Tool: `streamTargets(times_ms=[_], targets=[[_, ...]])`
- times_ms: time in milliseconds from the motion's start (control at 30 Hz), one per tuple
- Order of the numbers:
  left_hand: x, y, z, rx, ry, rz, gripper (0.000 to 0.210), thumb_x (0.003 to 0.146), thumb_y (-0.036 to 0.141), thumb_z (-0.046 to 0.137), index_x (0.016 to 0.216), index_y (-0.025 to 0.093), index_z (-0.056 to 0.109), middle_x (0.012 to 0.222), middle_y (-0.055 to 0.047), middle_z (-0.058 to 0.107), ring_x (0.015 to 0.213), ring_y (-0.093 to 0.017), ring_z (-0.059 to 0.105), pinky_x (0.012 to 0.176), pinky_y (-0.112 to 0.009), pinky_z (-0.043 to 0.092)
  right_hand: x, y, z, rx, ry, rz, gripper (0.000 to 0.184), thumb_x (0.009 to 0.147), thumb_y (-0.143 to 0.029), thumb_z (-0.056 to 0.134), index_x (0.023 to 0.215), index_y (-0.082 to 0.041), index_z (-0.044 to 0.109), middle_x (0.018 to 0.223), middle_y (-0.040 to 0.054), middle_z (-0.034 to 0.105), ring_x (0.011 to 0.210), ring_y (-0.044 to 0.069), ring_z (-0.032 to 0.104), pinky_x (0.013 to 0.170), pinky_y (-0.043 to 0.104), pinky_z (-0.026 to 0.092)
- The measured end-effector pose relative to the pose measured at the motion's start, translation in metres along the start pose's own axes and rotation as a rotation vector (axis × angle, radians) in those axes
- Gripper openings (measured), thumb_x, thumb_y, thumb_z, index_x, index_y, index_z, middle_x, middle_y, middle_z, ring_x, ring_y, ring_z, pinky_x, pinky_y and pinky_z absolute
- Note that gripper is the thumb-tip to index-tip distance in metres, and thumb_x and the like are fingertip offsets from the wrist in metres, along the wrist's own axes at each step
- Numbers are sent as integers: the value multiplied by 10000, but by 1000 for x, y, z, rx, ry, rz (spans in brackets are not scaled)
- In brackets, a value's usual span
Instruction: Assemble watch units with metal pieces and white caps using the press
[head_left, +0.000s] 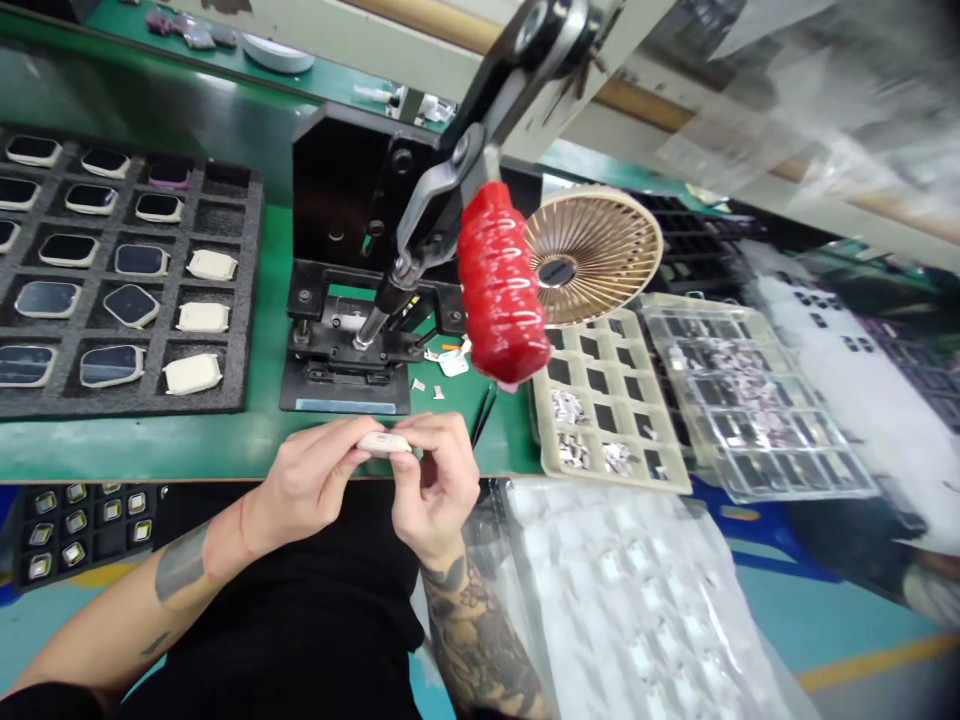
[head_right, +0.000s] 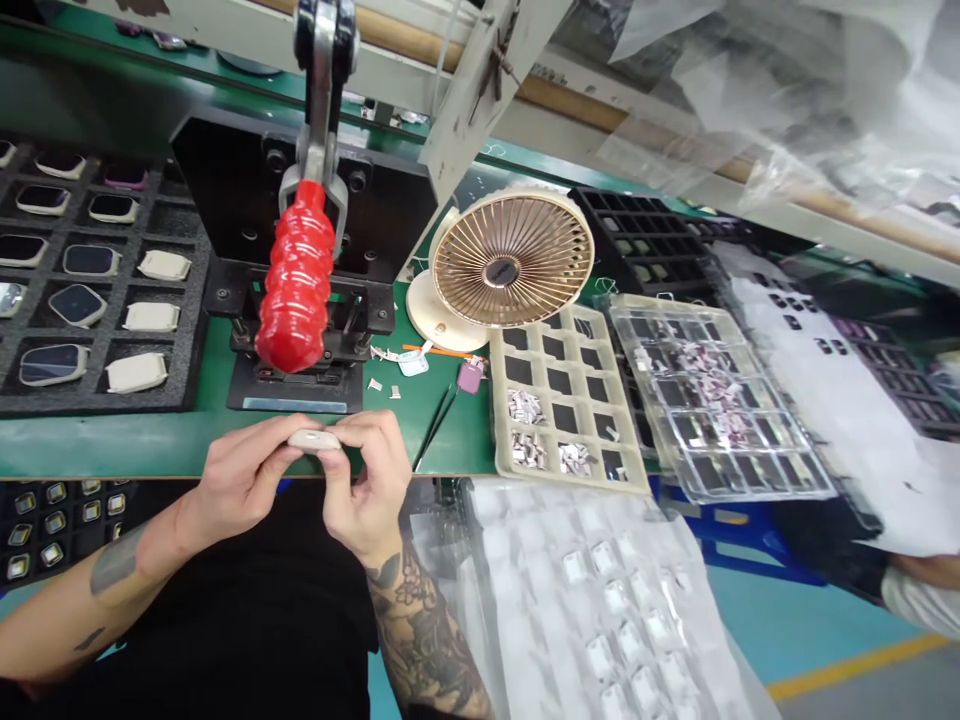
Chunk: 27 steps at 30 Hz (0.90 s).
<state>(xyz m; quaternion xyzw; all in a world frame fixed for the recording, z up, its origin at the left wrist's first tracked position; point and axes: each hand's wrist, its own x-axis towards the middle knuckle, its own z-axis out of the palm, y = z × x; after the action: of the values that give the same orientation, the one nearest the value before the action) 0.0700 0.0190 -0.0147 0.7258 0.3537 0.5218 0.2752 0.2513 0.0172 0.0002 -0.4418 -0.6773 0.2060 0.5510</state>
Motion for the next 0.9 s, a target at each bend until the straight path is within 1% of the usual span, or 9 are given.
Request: streamTargets(times_ms=[100, 233, 300, 400, 567, 633, 700, 833, 900], targets=[[2, -1, -2, -67, 4, -176, 194, 1149, 179, 632, 1296, 196, 757, 1113, -44, 862, 942, -159, 834, 892, -219, 645, 0, 1, 1, -57, -16, 13, 131, 1082, -225, 715, 1192, -247, 784, 997, 50, 711, 895, 202, 682, 775, 358, 595], [7, -2, -4, -144, -11, -323, 192, 1187, 247, 574, 1168, 214, 763, 913, 18, 811, 741, -112, 760, 734, -186, 595, 0, 4, -1, -28, -155, 17, 407, 1039, -274, 822, 1438, -269, 741, 1131, 69, 763, 933, 204, 714, 825, 362, 632], [8, -1, -4, -113, -27, -324, 212, 1196, 254, 539, 1154, 211, 743, 826, 32, 755, 675, -109, 708, 681, -195, 561, -2, 2, 1, -7, -163, 51, 362, 1055, -250, 791, 1414, -259, 753, 1099, 61, 768, 930, 201, 716, 823, 353, 624], [7, 0, -2, -3, -41, -261, 202, 1192, 238, 516, 1139, 202, 707, 752, 43, 676, 628, -115, 655, 648, -216, 520, -8, -3, 8, 13, -84, 154, 189, 1081, -241, 729, 1256, -234, 799, 993, 45, 726, 880, 192, 692, 781, 344, 599], [3, 2, 1, 71, -1, -66, 168, 1181, 220, 524, 1178, 188, 689, 911, -21, 756, 731, -136, 703, 709, -231, 543, -15, -13, 15, 51, 19, 206, 149, 1078, -227, 711, 1175, -240, 823, 935, 32, 680, 845, 177, 664, 742, 327, 584], [2, 2, 1, 39, 28, -69, 154, 1171, 216, 548, 1191, 187, 698, 910, -19, 759, 737, -133, 705, 720, -225, 548, -15, -12, 15, 70, 6, 217, 154, 1084, -242, 711, 1186, -245, 827, 953, 36, 683, 861, 180, 670, 766, 335, 598], [4, 0, 0, -47, 39, -190, 151, 1168, 230, 573, 1187, 193, 717, 840, 8, 734, 695, -121, 681, 698, -211, 542, -14, -9, 16, 84, -18, 243, 201, 1091, -269, 717, 1265, -257, 816, 998, 44, 693, 902, 190, 685, 815, 354, 621], [10, -4, -3, -343, 59, -532, 289, 1184, 400, 587, 1155, 178, 770, 822, -2, 731, 620, -113, 619, 569, -203, 503, -6, -4, 18, 46, -92, 191, 586, 1035, -319, 832, 1594, -300, 659, 1086, 45, 729, 953, 202, 694, 893, 384, 649], [11, -7, -3, -456, 64, -599, 354, 1176, 464, 600, 1220, 172, 796, 899, -30, 765, 619, -111, 606, 550, -207, 503, -1, -5, 19, 16, -122, 142, 574, 1038, -301, 828, 1588, -309, 665, 1124, 50, 749, 949, 199, 695, 887, 377, 649]])
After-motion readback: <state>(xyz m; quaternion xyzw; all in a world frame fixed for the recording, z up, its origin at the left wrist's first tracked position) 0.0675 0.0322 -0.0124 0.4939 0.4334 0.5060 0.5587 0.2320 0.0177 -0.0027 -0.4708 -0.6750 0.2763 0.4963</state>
